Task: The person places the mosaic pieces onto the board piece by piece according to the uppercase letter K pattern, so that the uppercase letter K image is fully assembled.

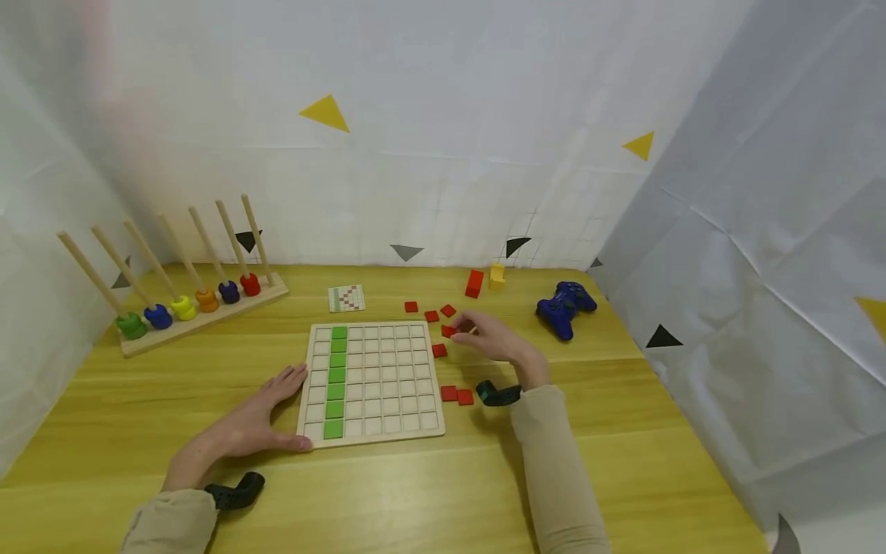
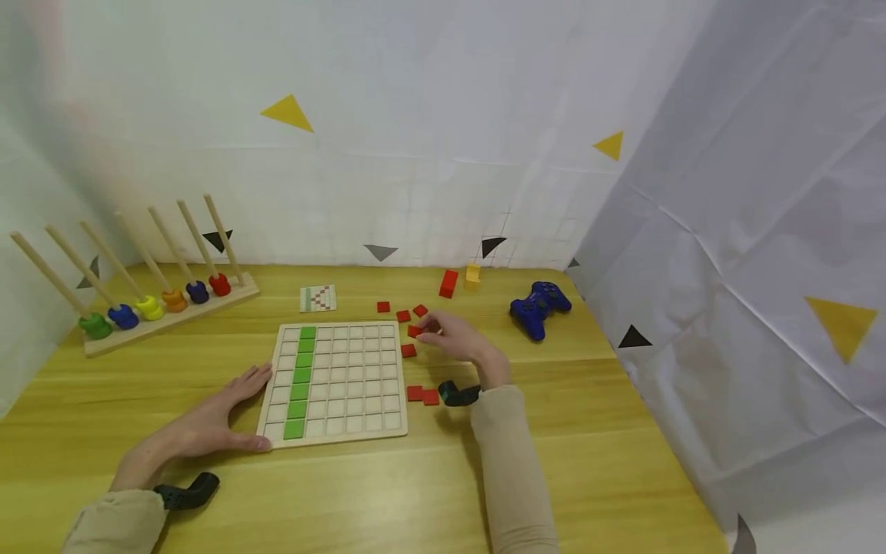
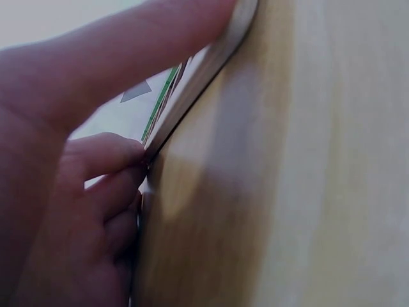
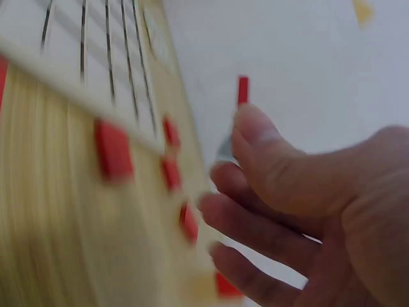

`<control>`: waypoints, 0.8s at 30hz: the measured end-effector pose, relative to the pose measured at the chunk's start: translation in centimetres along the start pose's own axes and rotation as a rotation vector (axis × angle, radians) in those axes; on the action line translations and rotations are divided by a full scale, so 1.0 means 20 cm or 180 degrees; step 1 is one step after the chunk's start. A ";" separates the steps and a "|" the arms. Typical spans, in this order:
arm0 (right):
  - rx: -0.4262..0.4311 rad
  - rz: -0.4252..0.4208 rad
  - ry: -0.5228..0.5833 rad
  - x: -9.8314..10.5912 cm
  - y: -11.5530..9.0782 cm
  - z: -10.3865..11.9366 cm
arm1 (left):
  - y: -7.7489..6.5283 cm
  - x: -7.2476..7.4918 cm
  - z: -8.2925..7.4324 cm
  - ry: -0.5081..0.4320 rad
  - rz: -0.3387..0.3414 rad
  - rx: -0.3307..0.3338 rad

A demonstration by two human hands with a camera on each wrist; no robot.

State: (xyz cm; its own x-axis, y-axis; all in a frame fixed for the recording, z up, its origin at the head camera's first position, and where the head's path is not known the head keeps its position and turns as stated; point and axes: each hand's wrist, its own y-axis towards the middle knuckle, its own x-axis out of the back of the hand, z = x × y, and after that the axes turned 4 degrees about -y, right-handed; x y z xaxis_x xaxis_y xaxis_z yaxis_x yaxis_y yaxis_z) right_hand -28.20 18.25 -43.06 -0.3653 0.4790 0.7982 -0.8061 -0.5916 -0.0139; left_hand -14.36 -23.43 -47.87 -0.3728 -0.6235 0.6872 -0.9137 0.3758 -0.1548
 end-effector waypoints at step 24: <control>-0.0150 0.0194 -0.1101 -0.30 0.52 0.23 | 0.00 -0.01 0.00 -0.0096 -0.0011 -0.0040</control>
State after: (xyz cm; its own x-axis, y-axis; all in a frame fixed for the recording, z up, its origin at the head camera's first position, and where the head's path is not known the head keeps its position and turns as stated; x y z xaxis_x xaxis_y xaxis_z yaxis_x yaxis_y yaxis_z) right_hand -32.14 6.25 -45.28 -0.2407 0.1910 0.9516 -0.8111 -0.5781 -0.0891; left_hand -14.29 -23.42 -47.99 -0.3745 -0.6451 0.6660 -0.9130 0.3821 -0.1433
